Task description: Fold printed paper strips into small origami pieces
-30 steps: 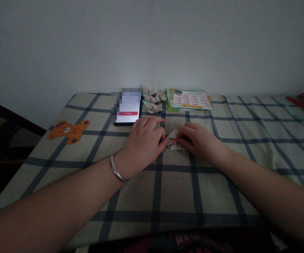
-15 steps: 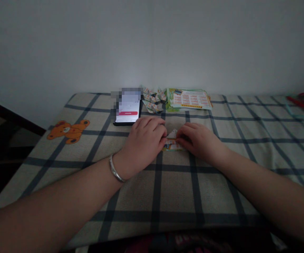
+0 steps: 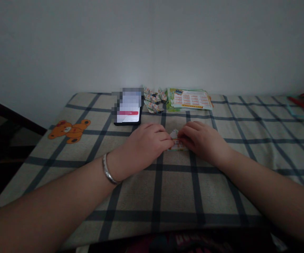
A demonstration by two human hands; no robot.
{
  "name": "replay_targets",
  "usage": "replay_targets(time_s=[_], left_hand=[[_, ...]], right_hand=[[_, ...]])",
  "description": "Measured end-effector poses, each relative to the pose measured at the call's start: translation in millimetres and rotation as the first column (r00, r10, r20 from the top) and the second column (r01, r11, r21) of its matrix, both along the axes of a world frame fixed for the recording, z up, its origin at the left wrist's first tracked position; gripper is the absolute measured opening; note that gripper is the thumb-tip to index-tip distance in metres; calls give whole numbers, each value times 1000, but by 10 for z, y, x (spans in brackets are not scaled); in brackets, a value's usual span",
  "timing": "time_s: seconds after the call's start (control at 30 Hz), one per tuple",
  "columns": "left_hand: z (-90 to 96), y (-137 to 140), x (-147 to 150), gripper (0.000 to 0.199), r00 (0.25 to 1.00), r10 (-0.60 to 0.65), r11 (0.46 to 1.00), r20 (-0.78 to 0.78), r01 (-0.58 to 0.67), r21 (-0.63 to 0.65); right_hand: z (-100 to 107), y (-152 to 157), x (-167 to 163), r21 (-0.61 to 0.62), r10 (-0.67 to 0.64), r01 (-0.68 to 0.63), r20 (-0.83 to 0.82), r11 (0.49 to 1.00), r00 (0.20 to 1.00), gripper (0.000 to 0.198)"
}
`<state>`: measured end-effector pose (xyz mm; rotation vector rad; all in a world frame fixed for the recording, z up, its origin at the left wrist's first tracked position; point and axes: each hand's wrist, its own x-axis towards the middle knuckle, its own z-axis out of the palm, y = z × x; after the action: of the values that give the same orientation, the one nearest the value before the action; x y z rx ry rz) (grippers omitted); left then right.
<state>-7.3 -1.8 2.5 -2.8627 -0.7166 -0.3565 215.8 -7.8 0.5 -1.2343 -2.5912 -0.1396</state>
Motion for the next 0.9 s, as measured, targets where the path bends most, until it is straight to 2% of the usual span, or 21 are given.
replay_targets(time_s=[0.1, 0.23, 0.33, 0.5, 0.8, 0.9], left_hand=[[32, -42, 5, 18, 999, 19, 999, -33, -21, -44], [104, -71, 5, 21, 998, 21, 999, -67, -23, -35], [143, -82, 5, 23, 996, 19, 999, -87, -22, -34], [120, -68, 2, 20, 996, 5, 1000, -90, -4, 9], [97, -51, -2, 18, 993, -13, 999, -121, 19, 44], [107, -50, -1, 17, 991, -20, 999, -131, 27, 47]], right_hand=[[20, -7, 27, 48, 101, -103, 51, 994, 994, 16], [45, -24, 76, 76, 278, -284, 84, 956, 957, 19], [53, -36, 106, 83, 336, -341, 73, 936, 939, 22], [40, -37, 118, 109, 337, -342, 67, 933, 939, 22], [124, -63, 75, 46, 249, -266, 227, 963, 942, 16], [159, -84, 75, 14, 231, -241, 233, 970, 945, 15]])
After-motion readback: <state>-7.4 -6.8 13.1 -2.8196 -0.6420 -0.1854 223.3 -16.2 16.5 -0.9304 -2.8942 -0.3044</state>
